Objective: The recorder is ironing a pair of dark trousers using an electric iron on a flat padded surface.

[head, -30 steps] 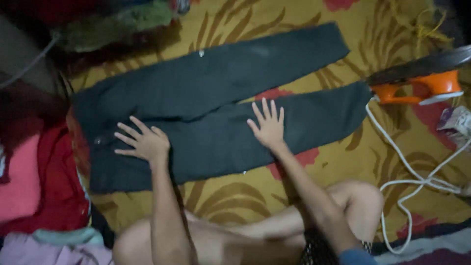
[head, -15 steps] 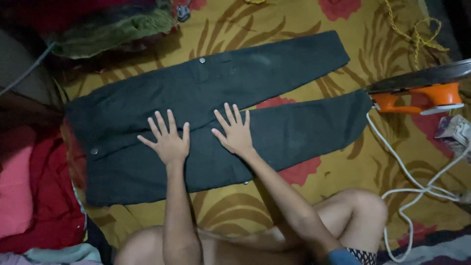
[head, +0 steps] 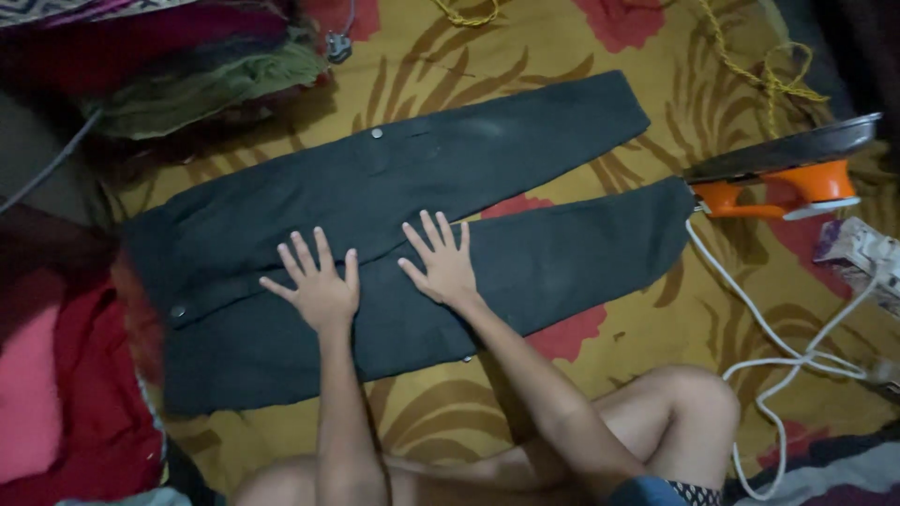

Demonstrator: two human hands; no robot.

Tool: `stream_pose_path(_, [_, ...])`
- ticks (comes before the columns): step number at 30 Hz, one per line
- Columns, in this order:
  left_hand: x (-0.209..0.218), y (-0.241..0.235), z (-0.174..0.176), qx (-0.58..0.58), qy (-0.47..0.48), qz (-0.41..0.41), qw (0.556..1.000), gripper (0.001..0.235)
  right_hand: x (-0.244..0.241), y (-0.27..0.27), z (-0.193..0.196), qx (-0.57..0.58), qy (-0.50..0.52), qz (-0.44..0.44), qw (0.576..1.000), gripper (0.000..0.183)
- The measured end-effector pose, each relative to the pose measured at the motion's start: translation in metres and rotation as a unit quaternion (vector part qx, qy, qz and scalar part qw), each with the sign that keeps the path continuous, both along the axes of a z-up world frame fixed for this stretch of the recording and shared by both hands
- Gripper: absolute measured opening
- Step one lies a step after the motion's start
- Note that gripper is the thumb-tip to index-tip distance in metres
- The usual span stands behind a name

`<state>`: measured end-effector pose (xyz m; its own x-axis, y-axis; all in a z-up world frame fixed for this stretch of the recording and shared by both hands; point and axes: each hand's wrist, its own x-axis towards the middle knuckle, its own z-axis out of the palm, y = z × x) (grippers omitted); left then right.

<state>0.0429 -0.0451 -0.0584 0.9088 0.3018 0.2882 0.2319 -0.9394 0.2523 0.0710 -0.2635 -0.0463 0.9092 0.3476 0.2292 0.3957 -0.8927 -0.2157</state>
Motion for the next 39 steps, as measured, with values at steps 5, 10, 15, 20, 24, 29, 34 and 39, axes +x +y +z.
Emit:
stream_pose_path(5, [0.000, 0.001, 0.004, 0.010, -0.007, 0.033, 0.999, 0.071, 0.000, 0.001, -0.002, 0.019, -0.019, 0.028, 0.999, 0.067])
stream_pose_path(10, [-0.004, -0.003, 0.017, -0.013, 0.020, 0.014, 1.000, 0.071, 0.000, 0.000, -0.003, 0.024, -0.010, 0.007, 1.000, 0.070])
stream_pose_path(15, [-0.001, -0.006, 0.009, 0.004, 0.011, -0.001, 1.000, 0.071, -0.001, -0.004, -0.002, 0.013, -0.008, -0.008, 1.000, 0.069])
stream_pose_path(20, [-0.003, -0.004, 0.011, -0.010, 0.009, 0.004, 1.000, 0.070, -0.003, -0.001, 0.001, 0.026, -0.019, 0.003, 0.999, 0.068])
stream_pose_path(24, [-0.004, -0.002, 0.010, 0.012, -0.013, 0.015, 1.000, 0.069, -0.001, 0.000, 0.000, 0.034, -0.034, 0.017, 0.999, 0.067])
stream_pose_path(29, [-0.004, -0.004, 0.017, -0.017, -0.017, 0.004, 1.000, 0.070, -0.003, 0.000, 0.003, 0.037, -0.028, 0.004, 0.999, 0.068])
stream_pose_path(34, [0.000, -0.004, 0.011, 0.007, 0.009, 0.018, 1.000, 0.070, 0.000, 0.002, 0.011, 0.037, -0.029, 0.001, 0.999, 0.068])
stream_pose_path(39, [-0.005, -0.007, 0.021, 0.010, 0.020, 0.019, 1.000, 0.070, -0.006, 0.000, 0.014, 0.044, -0.025, 0.002, 0.999, 0.067])
